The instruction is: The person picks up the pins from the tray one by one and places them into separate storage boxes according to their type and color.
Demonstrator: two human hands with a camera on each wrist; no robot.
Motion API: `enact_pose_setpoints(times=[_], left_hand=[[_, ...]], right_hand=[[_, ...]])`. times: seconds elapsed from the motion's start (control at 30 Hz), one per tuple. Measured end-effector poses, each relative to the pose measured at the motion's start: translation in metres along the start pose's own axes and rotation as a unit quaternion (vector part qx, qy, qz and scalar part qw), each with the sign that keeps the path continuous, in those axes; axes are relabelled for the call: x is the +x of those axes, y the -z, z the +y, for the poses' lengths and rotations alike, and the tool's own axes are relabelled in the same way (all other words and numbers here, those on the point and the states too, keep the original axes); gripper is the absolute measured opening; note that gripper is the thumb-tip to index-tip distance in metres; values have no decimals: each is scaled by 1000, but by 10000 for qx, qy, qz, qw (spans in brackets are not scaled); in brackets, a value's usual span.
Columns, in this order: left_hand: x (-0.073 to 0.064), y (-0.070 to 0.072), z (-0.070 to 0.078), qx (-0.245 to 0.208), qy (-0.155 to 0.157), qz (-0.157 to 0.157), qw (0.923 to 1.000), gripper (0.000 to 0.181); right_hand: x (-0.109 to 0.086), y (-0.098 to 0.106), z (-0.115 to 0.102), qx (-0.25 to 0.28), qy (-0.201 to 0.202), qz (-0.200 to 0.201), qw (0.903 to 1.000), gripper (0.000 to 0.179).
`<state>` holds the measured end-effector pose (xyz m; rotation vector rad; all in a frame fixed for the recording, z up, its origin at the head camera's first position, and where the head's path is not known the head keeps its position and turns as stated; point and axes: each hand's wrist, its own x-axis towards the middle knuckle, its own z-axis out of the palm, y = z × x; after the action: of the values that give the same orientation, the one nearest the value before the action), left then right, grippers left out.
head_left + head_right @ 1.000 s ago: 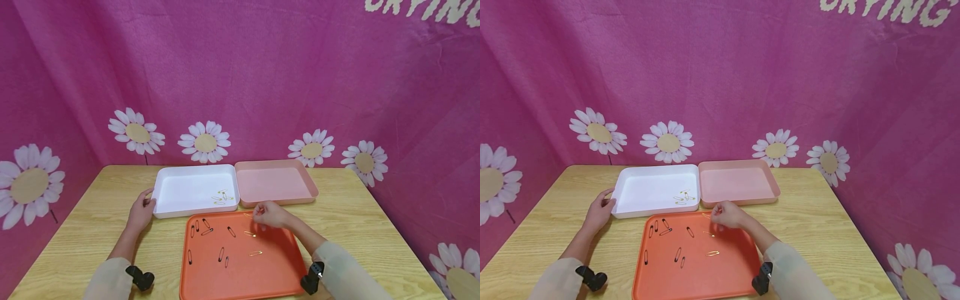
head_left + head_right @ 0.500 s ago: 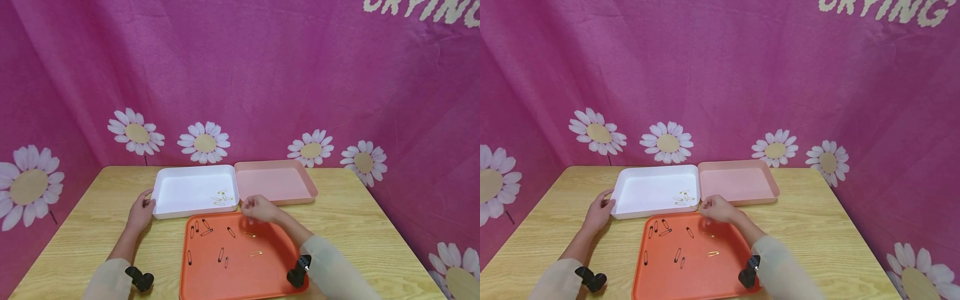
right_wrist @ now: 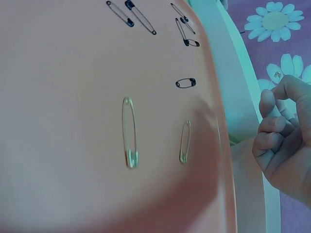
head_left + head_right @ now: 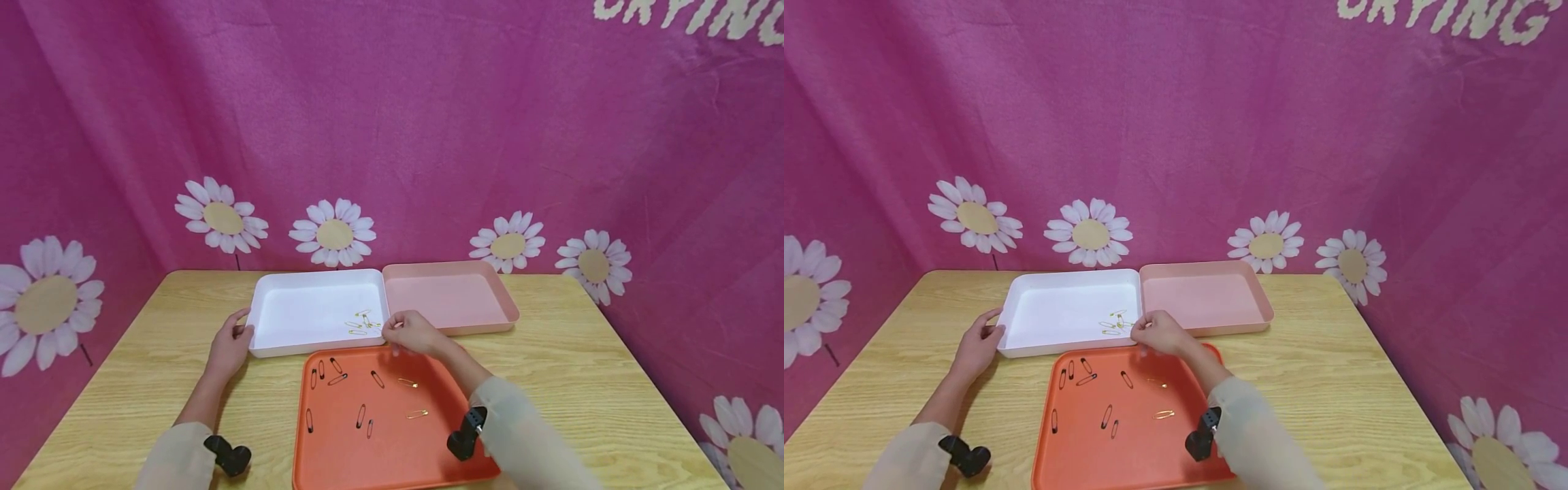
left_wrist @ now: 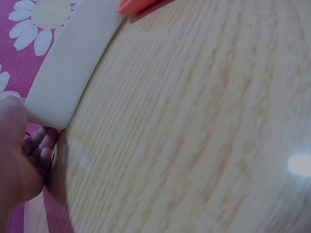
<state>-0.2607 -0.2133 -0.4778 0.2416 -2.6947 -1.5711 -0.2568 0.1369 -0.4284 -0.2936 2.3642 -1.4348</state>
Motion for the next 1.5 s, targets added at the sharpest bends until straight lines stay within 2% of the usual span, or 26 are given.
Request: enact_pose_setpoints(times=[0.33,0.77,0.97,1.33,1.5], left_hand=[[0,0,-2,-14,-29,-10,10000,49],[1,0,-2,-48,24,-48,10000,50],[2,0,-2,-14,-26,-23,10000,49],[-1,0,0,17,38,-26,10000,50],[0,0,0,30,19,-31,10000,49]], right_hand=[[11,-9,-4,185,-192,332,9991,13],[22,-9,-10,524,-34,331,9981,15],[25,-11,-14,614,-139,394,9972,24],[35,-19,-25,562,-465,660,9952,25],[39,-24,-33,669,-440,687,9944,26]])
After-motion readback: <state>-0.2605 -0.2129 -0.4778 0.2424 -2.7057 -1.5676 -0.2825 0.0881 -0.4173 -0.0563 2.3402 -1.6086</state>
